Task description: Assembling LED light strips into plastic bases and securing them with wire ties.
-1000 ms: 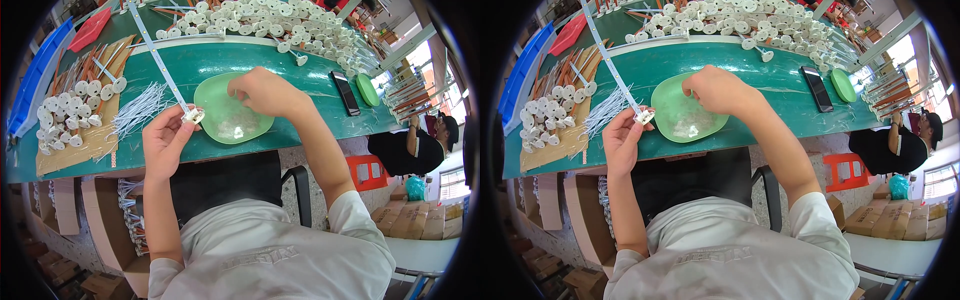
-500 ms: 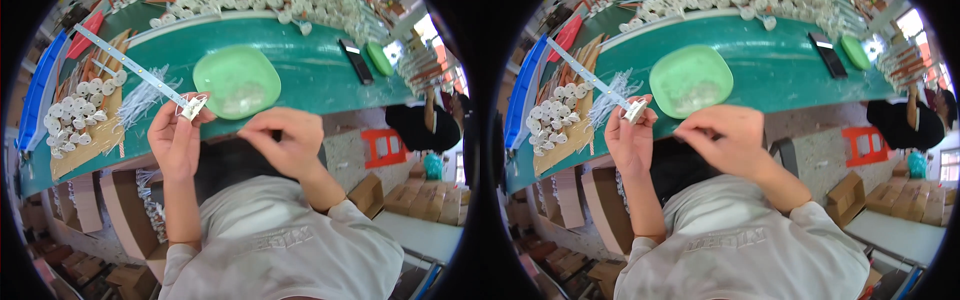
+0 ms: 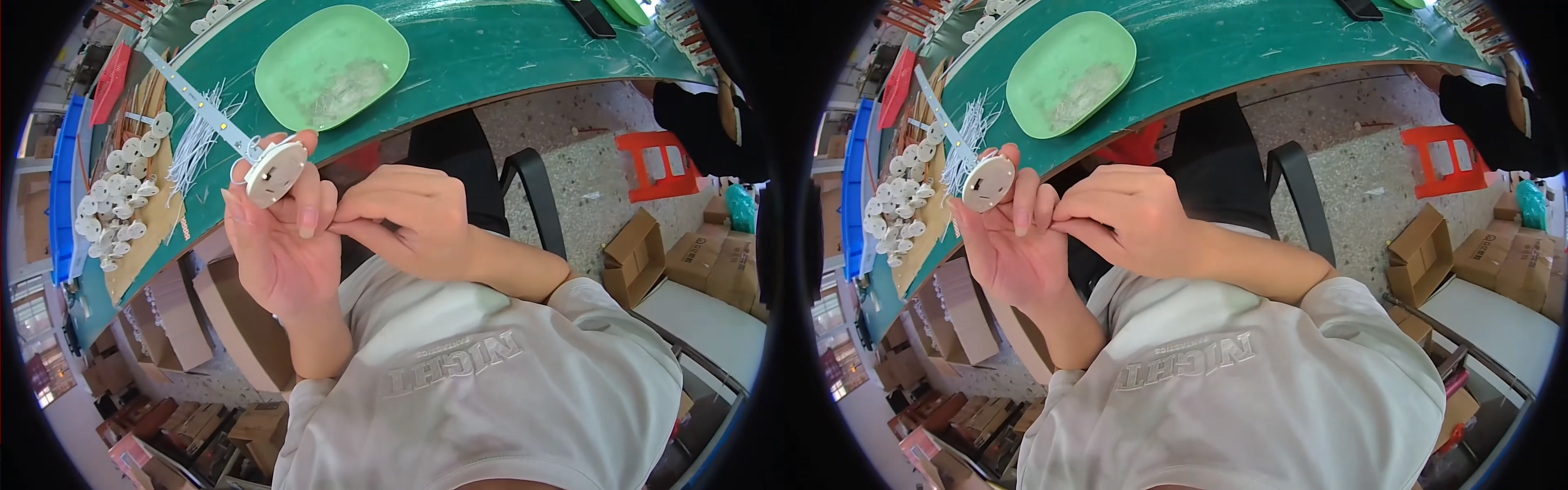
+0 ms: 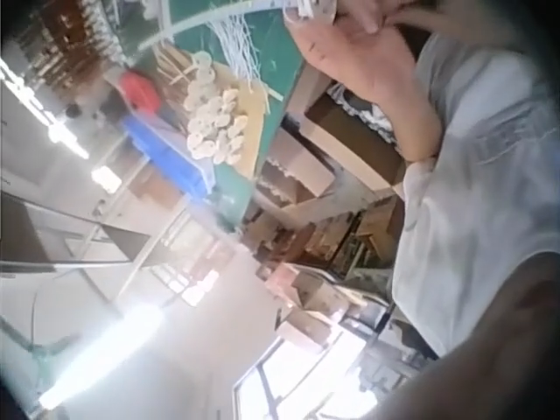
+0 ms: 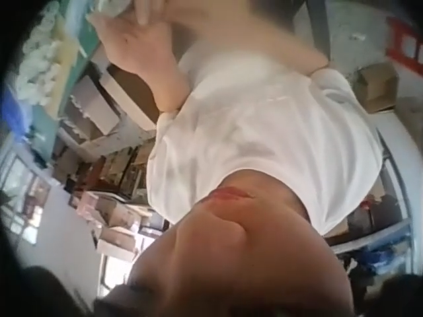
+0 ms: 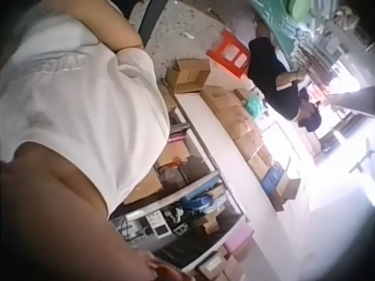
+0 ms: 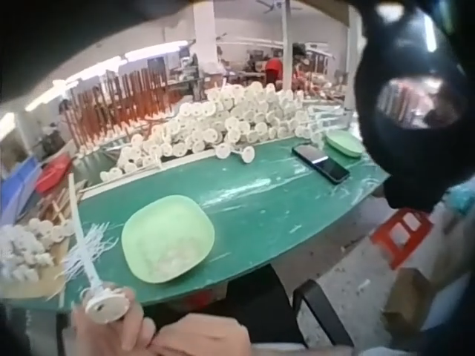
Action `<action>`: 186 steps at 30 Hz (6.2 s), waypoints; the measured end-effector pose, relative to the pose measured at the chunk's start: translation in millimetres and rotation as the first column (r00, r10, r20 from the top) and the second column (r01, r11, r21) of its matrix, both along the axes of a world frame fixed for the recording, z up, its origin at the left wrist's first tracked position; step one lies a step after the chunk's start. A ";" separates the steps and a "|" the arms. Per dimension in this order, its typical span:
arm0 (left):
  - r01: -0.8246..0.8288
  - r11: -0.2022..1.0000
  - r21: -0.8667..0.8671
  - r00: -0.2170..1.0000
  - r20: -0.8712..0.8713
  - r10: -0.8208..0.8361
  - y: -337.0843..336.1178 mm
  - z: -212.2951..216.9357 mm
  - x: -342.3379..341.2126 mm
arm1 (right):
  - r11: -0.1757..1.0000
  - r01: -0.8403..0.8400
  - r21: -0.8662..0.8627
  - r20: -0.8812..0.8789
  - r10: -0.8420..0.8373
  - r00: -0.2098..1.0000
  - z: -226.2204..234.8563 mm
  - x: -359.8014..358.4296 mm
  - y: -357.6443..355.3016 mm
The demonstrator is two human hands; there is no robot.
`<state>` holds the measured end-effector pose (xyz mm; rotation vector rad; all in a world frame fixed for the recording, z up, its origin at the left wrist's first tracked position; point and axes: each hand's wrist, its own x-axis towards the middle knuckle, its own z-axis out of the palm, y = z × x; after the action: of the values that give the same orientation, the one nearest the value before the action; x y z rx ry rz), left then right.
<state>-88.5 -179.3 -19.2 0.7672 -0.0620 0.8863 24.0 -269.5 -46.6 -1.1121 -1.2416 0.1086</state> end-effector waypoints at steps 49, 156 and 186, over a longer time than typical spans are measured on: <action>-0.041 0.999 -0.005 0.999 -0.003 0.041 -35.1 -8.0 14.2 | 0.872 0.189 0.452 0.109 -0.264 0.958 20.2 20.2 -5.4; -0.468 0.877 0.110 0.882 -0.005 0.472 50.0 -22.1 4.3 | 0.864 0.424 -0.272 0.528 -0.234 0.816 27.4 156.4 29.8; -0.597 0.647 0.475 0.666 -0.156 0.729 70.8 -12.5 25.7 | 0.898 0.274 -0.345 0.471 -0.087 0.878 62.9 140.7 53.6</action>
<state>-62.8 -108.5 -31.7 1.3595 0.4016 1.4745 164.7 -215.9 16.3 -1.6811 -1.5540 -0.0451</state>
